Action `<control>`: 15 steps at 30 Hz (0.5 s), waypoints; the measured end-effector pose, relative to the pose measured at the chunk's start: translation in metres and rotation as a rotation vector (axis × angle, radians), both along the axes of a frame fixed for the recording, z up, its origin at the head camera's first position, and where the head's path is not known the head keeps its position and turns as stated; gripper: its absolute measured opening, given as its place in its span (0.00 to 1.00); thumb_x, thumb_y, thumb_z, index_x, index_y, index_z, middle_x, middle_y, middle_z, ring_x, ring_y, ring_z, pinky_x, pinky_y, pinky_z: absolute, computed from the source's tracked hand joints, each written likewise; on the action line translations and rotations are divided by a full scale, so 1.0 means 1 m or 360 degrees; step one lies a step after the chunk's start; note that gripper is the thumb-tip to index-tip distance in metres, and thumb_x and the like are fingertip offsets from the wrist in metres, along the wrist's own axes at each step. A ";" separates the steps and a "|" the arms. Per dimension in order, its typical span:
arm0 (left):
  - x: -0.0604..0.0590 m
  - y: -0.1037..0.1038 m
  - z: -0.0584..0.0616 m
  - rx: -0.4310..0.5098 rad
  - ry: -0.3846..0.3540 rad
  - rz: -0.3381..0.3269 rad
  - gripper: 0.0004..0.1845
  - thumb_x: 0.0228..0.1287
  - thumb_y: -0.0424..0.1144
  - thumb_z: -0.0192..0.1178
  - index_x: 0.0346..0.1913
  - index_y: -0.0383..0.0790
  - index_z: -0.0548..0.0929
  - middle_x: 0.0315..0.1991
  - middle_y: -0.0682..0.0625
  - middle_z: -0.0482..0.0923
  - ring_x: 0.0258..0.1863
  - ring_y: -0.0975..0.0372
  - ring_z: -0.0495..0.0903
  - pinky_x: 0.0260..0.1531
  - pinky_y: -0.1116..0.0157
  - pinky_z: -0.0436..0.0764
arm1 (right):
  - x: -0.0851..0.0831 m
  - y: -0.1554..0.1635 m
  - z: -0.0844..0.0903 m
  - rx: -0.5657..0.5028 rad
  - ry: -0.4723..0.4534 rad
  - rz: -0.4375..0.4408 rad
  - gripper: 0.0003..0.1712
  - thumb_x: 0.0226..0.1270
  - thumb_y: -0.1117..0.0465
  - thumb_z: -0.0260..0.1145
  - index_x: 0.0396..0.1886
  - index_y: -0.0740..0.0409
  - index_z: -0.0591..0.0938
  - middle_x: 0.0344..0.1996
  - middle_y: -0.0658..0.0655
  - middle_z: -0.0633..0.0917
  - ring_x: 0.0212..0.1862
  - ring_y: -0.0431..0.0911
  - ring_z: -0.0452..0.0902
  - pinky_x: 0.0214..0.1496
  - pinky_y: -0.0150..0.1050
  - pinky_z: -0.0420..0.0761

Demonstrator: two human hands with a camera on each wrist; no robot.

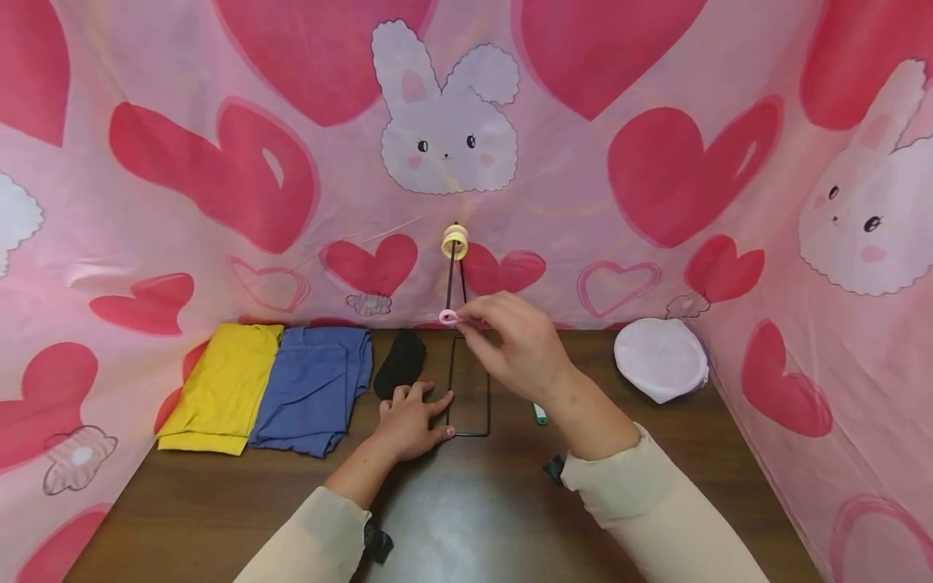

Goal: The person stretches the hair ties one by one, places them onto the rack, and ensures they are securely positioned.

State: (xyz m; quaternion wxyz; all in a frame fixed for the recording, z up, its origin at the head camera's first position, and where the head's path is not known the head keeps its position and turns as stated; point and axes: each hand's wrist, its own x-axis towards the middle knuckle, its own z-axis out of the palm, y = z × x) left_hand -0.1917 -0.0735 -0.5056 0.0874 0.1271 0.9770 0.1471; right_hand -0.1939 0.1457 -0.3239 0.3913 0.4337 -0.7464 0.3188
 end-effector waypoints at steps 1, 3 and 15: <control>0.000 0.000 0.000 -0.0005 -0.0005 0.0000 0.36 0.67 0.66 0.63 0.77 0.68 0.70 0.79 0.47 0.59 0.73 0.43 0.56 0.60 0.40 0.61 | -0.002 0.000 0.000 -0.0003 -0.0014 -0.0011 0.15 0.54 0.70 0.79 0.42 0.57 0.89 0.38 0.51 0.90 0.38 0.44 0.86 0.44 0.37 0.84; 0.000 0.000 0.000 -0.0007 -0.0006 -0.0002 0.36 0.67 0.66 0.63 0.77 0.68 0.70 0.79 0.47 0.59 0.73 0.43 0.56 0.60 0.40 0.61 | -0.006 0.000 -0.002 -0.0001 -0.0055 -0.0026 0.15 0.54 0.71 0.79 0.41 0.57 0.89 0.38 0.51 0.90 0.38 0.44 0.85 0.45 0.36 0.84; 0.000 0.000 0.002 0.0007 -0.0007 -0.0007 0.35 0.68 0.65 0.63 0.77 0.67 0.70 0.79 0.46 0.59 0.73 0.43 0.57 0.59 0.41 0.62 | -0.034 -0.005 -0.004 -0.0022 -0.0149 -0.0123 0.06 0.62 0.68 0.76 0.39 0.58 0.90 0.40 0.52 0.90 0.40 0.43 0.84 0.44 0.42 0.84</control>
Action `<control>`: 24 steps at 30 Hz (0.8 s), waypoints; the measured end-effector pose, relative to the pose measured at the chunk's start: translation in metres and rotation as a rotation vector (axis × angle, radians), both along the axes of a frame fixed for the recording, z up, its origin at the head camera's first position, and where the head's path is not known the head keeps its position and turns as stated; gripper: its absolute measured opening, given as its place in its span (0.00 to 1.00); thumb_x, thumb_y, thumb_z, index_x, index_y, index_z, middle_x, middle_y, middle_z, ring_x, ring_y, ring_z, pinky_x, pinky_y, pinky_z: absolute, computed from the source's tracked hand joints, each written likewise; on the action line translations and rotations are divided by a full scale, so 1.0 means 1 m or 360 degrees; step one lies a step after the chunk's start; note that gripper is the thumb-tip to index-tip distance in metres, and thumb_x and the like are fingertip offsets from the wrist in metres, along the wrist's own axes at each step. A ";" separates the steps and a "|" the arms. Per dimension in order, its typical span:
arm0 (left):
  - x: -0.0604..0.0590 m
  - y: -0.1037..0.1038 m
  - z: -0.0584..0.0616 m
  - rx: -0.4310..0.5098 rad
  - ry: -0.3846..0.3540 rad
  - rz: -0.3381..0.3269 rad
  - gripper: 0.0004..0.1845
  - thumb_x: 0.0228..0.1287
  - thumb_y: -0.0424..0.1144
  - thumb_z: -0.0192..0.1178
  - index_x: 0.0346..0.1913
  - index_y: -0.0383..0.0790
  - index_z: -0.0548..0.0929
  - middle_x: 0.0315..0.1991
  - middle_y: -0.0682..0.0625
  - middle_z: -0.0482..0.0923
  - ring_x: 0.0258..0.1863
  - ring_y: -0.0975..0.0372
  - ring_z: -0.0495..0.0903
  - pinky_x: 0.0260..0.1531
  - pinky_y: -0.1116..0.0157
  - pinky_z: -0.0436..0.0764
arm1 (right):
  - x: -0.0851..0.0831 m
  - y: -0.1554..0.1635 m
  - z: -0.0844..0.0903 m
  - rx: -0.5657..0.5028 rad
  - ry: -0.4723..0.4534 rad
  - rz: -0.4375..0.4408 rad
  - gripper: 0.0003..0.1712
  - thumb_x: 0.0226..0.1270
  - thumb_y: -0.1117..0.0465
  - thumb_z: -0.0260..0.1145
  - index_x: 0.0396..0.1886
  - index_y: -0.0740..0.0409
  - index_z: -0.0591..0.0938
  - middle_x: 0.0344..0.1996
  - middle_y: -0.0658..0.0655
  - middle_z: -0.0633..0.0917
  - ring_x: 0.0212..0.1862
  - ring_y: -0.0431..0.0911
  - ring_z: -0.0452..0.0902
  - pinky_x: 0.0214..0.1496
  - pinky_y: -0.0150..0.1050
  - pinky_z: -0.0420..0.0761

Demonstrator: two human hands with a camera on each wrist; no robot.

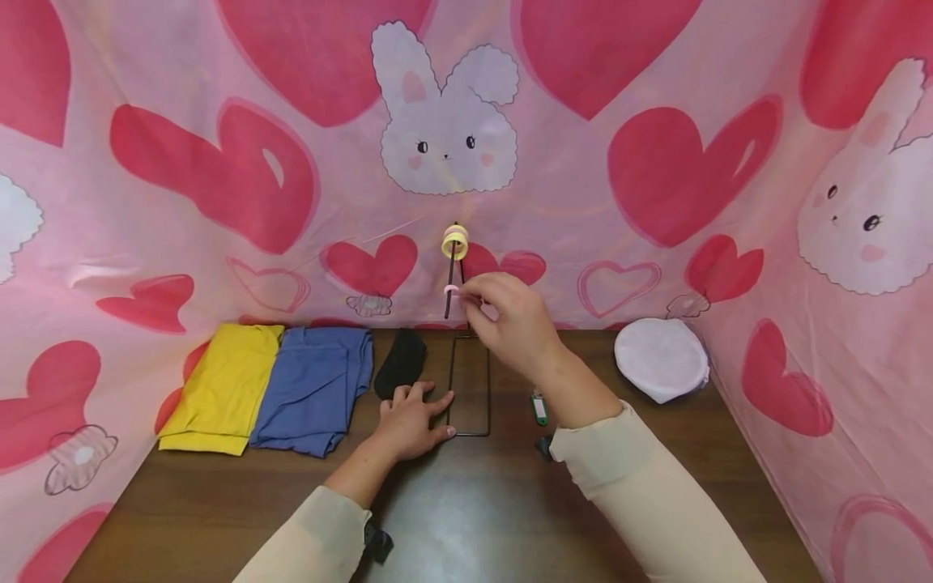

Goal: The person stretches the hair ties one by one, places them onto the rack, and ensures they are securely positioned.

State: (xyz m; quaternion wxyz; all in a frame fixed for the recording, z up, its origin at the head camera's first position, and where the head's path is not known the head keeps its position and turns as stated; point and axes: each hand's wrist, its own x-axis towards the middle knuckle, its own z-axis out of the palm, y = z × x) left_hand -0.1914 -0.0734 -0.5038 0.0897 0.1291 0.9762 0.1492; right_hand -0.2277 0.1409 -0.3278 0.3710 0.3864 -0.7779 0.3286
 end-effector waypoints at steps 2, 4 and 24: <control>0.000 0.000 0.000 -0.0003 0.0000 -0.0001 0.35 0.68 0.64 0.63 0.77 0.67 0.70 0.79 0.46 0.59 0.73 0.43 0.57 0.59 0.42 0.62 | -0.006 -0.002 -0.001 -0.0005 -0.0009 -0.0029 0.05 0.63 0.68 0.75 0.39 0.58 0.90 0.40 0.52 0.90 0.40 0.43 0.84 0.44 0.43 0.84; -0.001 -0.001 0.000 0.0001 0.0012 -0.0002 0.35 0.68 0.64 0.64 0.76 0.67 0.71 0.78 0.46 0.59 0.73 0.43 0.57 0.58 0.41 0.62 | -0.011 -0.004 -0.002 -0.0021 -0.0015 -0.0046 0.05 0.64 0.68 0.75 0.38 0.58 0.90 0.40 0.52 0.90 0.41 0.44 0.85 0.44 0.43 0.85; -0.002 -0.002 -0.004 0.0000 0.0004 -0.0004 0.35 0.68 0.65 0.62 0.77 0.68 0.69 0.79 0.47 0.58 0.73 0.43 0.56 0.58 0.42 0.62 | -0.058 -0.025 -0.011 -0.0252 -0.0343 -0.0172 0.13 0.63 0.71 0.72 0.48 0.67 0.87 0.46 0.61 0.84 0.45 0.53 0.87 0.51 0.40 0.85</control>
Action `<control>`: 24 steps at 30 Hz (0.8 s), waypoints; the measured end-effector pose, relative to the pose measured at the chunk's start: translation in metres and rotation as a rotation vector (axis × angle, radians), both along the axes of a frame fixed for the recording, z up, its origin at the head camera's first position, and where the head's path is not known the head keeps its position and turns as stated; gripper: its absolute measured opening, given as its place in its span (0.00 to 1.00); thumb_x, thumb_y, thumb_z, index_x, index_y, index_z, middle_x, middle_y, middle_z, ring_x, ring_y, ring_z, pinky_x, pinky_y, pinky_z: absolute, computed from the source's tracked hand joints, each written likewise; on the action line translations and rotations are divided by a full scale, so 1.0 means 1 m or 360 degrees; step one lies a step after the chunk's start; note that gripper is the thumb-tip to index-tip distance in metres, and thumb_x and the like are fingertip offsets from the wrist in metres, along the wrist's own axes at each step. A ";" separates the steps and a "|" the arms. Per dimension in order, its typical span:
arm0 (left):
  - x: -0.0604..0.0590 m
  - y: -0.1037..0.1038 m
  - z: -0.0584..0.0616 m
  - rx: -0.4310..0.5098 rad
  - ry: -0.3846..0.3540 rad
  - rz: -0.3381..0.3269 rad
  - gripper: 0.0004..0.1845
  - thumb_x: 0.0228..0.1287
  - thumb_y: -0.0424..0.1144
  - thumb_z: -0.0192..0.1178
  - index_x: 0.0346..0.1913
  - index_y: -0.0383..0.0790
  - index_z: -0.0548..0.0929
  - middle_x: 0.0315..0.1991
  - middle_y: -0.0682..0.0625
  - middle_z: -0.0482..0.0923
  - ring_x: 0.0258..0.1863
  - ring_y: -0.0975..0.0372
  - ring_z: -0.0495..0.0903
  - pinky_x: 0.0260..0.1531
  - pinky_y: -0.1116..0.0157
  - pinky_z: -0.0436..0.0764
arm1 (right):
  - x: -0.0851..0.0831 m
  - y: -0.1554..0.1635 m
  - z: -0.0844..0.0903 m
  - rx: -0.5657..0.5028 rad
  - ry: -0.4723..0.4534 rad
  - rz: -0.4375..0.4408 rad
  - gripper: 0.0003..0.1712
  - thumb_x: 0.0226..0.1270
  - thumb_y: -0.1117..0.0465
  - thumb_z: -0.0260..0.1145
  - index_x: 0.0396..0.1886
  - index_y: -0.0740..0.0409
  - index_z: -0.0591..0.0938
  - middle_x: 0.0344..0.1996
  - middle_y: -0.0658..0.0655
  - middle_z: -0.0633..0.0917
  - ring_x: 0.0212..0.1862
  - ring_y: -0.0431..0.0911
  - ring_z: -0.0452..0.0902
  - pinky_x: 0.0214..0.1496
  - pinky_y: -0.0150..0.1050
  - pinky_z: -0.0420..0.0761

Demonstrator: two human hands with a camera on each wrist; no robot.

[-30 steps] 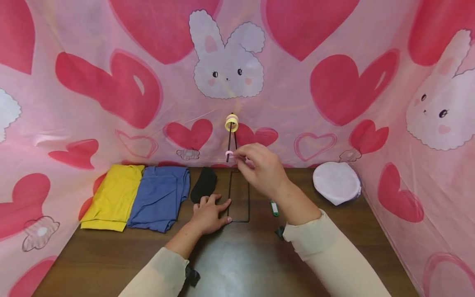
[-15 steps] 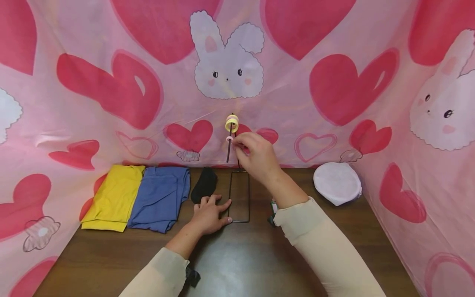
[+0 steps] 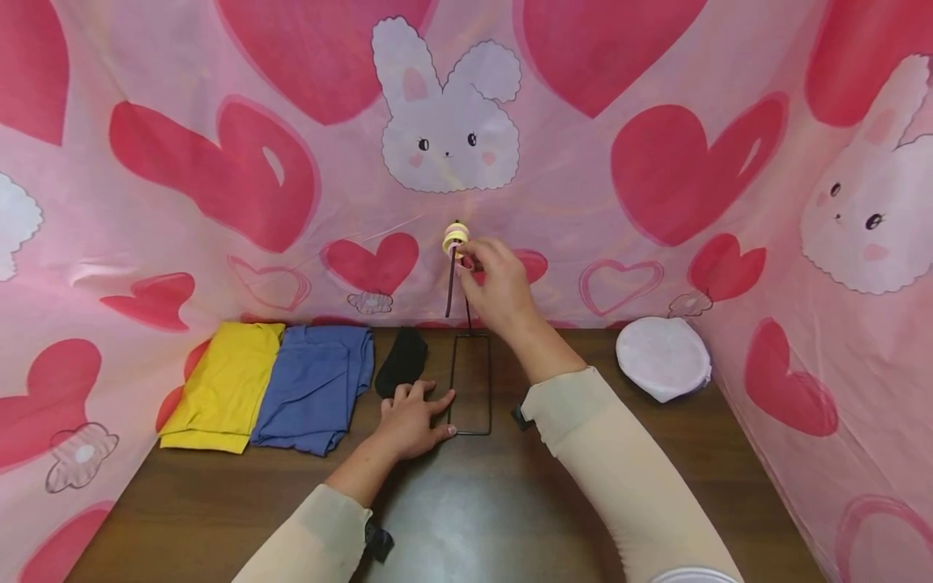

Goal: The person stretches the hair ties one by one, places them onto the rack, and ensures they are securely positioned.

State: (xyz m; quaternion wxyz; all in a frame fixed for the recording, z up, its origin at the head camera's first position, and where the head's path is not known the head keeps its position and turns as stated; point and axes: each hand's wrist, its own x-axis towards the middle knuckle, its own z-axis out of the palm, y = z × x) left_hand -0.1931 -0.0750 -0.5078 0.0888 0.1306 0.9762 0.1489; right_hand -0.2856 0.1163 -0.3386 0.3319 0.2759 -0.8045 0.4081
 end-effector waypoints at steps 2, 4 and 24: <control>0.000 0.000 0.000 0.0005 0.0001 0.0003 0.35 0.68 0.65 0.62 0.77 0.68 0.69 0.79 0.47 0.58 0.73 0.44 0.56 0.58 0.42 0.62 | -0.002 -0.002 0.000 -0.0034 -0.0039 0.0006 0.16 0.63 0.72 0.73 0.51 0.67 0.86 0.48 0.62 0.82 0.46 0.54 0.87 0.54 0.40 0.84; 0.000 0.000 0.001 0.0007 0.0001 0.0006 0.35 0.68 0.65 0.62 0.77 0.68 0.69 0.79 0.47 0.58 0.73 0.44 0.56 0.58 0.43 0.62 | -0.004 -0.003 0.001 -0.0063 -0.0071 0.0014 0.18 0.61 0.74 0.72 0.52 0.68 0.86 0.50 0.63 0.81 0.47 0.54 0.86 0.55 0.41 0.83; -0.001 0.000 0.002 -0.0030 0.0015 -0.0002 0.35 0.68 0.65 0.63 0.77 0.68 0.70 0.79 0.47 0.59 0.73 0.43 0.57 0.58 0.43 0.63 | 0.045 0.033 -0.027 0.0043 0.0000 0.0061 0.21 0.59 0.71 0.78 0.54 0.63 0.86 0.52 0.59 0.83 0.47 0.51 0.82 0.53 0.46 0.83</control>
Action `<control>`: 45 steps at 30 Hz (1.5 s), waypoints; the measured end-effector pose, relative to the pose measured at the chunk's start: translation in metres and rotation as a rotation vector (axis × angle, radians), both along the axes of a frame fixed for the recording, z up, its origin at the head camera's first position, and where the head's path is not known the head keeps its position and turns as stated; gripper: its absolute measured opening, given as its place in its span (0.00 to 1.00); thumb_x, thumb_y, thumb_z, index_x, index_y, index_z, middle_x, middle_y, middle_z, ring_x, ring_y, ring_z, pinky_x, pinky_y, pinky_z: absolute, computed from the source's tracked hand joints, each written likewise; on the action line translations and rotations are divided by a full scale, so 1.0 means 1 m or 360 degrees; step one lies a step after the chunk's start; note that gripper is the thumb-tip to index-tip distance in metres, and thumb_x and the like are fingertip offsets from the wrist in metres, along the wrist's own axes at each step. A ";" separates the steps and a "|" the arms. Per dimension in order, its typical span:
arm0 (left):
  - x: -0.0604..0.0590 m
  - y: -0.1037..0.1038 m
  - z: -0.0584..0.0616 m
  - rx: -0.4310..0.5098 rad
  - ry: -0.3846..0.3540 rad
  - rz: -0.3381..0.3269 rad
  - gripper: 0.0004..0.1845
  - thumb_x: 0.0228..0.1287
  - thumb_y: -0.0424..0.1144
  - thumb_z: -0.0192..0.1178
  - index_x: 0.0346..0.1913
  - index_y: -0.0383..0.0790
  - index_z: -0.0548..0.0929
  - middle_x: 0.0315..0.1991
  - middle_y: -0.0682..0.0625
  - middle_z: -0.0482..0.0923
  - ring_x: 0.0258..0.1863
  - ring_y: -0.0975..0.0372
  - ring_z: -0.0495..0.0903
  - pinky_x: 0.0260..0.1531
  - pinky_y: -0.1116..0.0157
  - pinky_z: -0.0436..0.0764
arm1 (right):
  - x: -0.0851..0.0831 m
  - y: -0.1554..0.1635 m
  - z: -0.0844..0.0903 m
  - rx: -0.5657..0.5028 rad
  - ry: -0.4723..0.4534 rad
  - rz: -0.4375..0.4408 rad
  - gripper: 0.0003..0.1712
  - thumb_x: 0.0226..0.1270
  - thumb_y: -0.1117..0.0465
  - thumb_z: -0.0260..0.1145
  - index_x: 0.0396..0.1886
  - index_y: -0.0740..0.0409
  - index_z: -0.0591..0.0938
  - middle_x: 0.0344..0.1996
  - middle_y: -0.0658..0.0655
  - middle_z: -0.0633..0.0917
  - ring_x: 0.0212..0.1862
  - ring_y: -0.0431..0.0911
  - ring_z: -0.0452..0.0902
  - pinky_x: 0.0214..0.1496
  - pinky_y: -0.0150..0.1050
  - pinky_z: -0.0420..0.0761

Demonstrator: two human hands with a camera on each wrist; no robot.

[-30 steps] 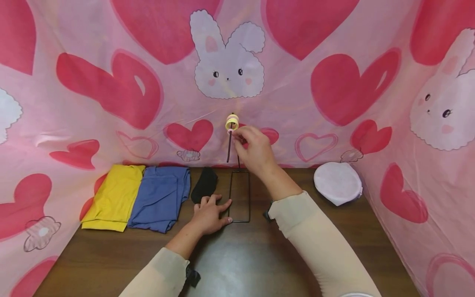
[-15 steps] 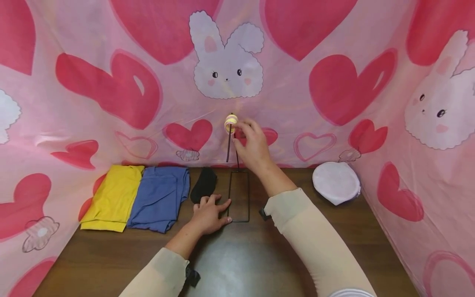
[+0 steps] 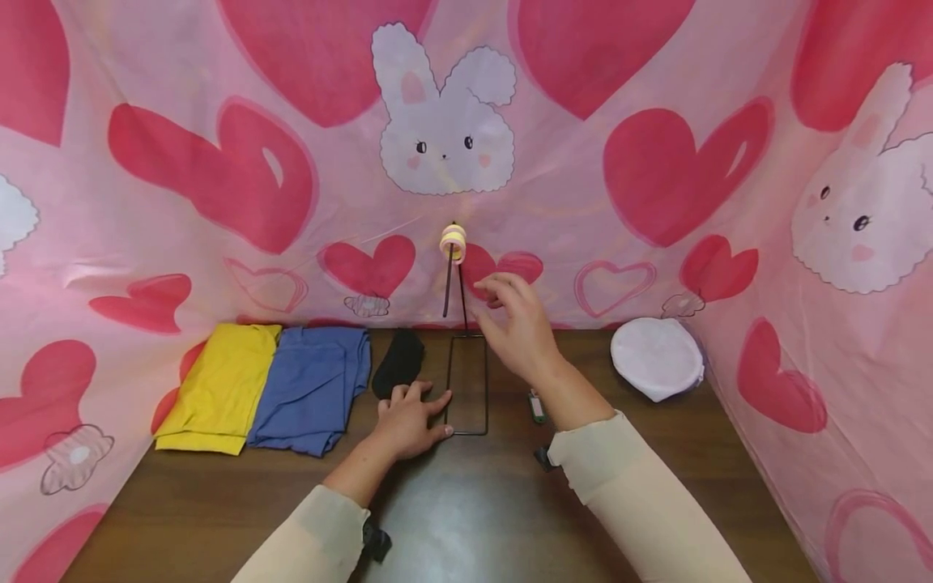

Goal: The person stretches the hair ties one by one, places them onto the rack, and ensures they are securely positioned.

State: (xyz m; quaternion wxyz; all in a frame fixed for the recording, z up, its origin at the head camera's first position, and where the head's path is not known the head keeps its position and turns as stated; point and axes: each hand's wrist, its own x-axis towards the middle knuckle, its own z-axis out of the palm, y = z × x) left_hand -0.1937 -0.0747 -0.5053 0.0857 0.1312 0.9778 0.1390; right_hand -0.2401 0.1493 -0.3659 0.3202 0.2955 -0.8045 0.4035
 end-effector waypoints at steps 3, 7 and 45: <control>-0.001 0.000 0.000 0.0004 0.0001 0.0004 0.35 0.68 0.65 0.63 0.77 0.67 0.70 0.79 0.47 0.59 0.73 0.43 0.56 0.58 0.42 0.62 | 0.009 0.008 -0.006 0.0025 -0.0004 -0.0017 0.21 0.60 0.69 0.78 0.54 0.61 0.86 0.51 0.57 0.83 0.47 0.49 0.82 0.51 0.43 0.83; -0.001 -0.001 -0.001 0.0008 0.0002 0.0006 0.35 0.68 0.65 0.62 0.77 0.67 0.70 0.79 0.47 0.58 0.73 0.43 0.56 0.58 0.42 0.62 | 0.020 0.016 -0.015 0.0037 -0.0016 -0.0043 0.20 0.60 0.68 0.79 0.53 0.60 0.87 0.50 0.56 0.84 0.47 0.48 0.82 0.50 0.41 0.83; 0.002 -0.001 -0.001 0.0029 0.0001 -0.0006 0.35 0.69 0.64 0.62 0.77 0.66 0.70 0.79 0.47 0.58 0.73 0.44 0.56 0.59 0.42 0.62 | 0.095 0.108 -0.106 0.0369 -0.0310 -0.0142 0.31 0.49 0.68 0.85 0.55 0.57 0.86 0.53 0.53 0.86 0.55 0.44 0.81 0.53 0.24 0.76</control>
